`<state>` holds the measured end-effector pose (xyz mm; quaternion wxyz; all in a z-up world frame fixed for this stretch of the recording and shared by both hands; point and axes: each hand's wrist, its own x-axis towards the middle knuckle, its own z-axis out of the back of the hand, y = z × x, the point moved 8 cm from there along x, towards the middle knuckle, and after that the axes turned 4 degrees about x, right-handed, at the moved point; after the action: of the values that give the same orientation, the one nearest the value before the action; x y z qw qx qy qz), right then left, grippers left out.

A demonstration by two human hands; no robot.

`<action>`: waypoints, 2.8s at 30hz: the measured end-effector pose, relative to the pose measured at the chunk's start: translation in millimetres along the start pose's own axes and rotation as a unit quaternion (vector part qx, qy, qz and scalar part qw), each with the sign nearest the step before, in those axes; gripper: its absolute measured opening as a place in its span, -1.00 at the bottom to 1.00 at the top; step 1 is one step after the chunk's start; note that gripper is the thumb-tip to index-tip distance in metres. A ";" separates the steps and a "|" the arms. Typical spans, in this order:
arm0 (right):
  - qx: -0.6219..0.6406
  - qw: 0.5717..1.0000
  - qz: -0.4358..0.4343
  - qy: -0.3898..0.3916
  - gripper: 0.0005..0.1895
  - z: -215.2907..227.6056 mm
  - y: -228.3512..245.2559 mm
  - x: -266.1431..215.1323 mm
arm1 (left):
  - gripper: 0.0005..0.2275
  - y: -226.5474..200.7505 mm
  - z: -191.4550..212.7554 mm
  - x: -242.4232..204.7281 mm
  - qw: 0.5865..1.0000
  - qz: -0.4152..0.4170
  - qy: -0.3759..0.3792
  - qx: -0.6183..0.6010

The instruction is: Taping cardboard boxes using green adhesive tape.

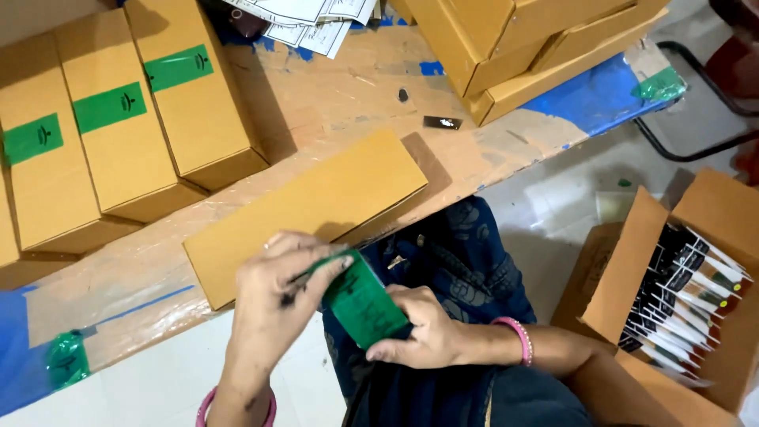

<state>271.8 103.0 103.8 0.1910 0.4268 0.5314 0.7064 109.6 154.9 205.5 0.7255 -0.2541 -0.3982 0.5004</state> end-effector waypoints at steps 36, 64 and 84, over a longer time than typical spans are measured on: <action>-0.017 0.997 -0.077 0.021 -0.68 -16.2 -33.9 -22.6 | -0.22 77.5 12.5 35.2 0.979 0.057 -0.037 0.191; 0.013 0.999 0.036 0.008 -0.65 22.2 29.8 49.7 | -0.23 86.3 14.7 16.6 0.948 0.085 0.240 0.190; 0.026 0.995 -0.091 -0.045 -0.67 21.4 -14.7 37.2 | -0.15 112.4 27.1 35.4 0.848 0.284 0.337 0.294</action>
<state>265.4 147.9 106.7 0.2671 0.4130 0.5766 0.6524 34.7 228.6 145.7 0.6819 -0.2838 0.1261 0.6622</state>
